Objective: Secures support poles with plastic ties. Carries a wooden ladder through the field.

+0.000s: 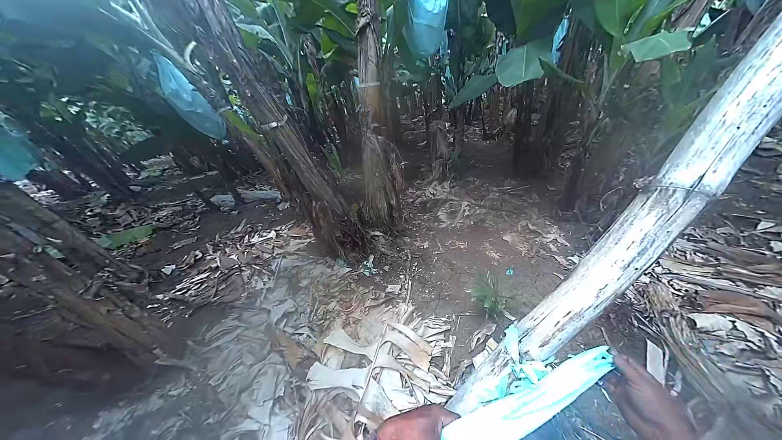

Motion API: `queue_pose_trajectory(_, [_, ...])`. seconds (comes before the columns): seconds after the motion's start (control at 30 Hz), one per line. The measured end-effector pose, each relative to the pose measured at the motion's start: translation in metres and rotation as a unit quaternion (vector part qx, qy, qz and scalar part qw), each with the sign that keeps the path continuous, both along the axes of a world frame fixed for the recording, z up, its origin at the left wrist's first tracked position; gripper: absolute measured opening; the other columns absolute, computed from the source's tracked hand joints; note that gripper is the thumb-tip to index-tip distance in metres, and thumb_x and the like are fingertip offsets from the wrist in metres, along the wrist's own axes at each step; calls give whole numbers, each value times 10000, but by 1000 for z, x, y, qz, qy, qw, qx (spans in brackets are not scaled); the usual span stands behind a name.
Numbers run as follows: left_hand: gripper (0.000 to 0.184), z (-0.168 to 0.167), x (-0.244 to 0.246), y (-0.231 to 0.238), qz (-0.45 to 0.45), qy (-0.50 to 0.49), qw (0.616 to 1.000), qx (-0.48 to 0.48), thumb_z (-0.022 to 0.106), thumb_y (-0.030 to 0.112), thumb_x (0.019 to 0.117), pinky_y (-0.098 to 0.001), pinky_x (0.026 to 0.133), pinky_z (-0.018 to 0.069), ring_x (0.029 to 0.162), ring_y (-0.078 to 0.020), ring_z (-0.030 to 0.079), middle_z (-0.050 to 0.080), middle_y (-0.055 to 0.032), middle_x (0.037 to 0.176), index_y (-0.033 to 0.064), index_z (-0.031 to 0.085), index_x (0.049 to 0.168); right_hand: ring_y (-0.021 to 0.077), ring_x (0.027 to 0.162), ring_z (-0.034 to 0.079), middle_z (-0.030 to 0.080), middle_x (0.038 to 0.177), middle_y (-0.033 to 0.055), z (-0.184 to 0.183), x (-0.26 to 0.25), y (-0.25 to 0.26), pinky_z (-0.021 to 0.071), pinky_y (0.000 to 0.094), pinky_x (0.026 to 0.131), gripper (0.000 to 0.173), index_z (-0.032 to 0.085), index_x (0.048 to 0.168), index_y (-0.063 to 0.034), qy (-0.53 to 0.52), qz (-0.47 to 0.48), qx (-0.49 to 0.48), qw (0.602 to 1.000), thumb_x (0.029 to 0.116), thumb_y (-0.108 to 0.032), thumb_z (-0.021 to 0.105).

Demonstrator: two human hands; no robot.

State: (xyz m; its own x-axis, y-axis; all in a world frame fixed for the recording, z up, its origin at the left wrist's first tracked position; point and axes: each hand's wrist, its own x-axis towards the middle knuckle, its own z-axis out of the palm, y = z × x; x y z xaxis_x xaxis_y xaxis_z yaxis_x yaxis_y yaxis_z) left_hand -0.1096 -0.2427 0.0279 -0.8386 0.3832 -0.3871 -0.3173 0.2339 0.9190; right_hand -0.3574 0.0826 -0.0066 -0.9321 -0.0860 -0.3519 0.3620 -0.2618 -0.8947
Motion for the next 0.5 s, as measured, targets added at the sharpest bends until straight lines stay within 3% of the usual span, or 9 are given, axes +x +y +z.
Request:
queue_pose_trajectory(0.07, [277,3,0,-25,-3,8,996,-91,706,227,955,-466,863,562,872,-212,695,723,-131,955,4,701,1120,69,601,629,655,737,-7,4,0,-13,572,249,598,202,574,994,-72,19,46,14,999,1097,-142,414])
queue_pose_trajectory(0.17, [257,20,-1,-85,144,59,978,-137,602,269,1019,-406,790,579,796,-154,684,718,-78,906,45,712,1081,96,667,668,694,797,25,5,8,-29,595,274,666,212,617,1014,-33,41,153,48,986,1083,-123,438])
queue_pose_trajectory(0.3, [286,52,-21,-146,316,92,918,-223,492,176,1063,-384,806,561,854,-140,650,684,-113,1041,36,633,1268,103,746,659,669,961,46,0,17,-39,588,298,727,249,593,1218,3,35,252,121,960,1086,-161,460])
queue_pose_trajectory(0.37, [259,29,-35,-174,337,83,907,-239,513,134,1056,-407,781,564,833,-167,658,697,-123,1018,52,653,1258,96,755,653,672,1020,51,-7,17,-35,576,283,727,250,596,1212,-2,22,254,149,955,1083,-186,487])
queue_pose_trajectory(0.43, [214,24,-47,-177,337,87,911,-222,500,92,1054,-343,656,536,715,-128,609,678,-89,915,64,655,1199,91,746,655,682,1022,48,-12,17,-28,575,271,718,233,610,1186,-8,22,246,166,955,1078,-185,503])
queue_pose_trajectory(0.5, [234,36,-59,-181,318,83,920,-211,479,74,1049,-373,722,564,773,-144,644,693,-102,953,52,654,1204,102,748,656,681,1015,54,-15,17,-18,575,274,718,223,623,1161,-14,25,239,175,955,1075,-187,509])
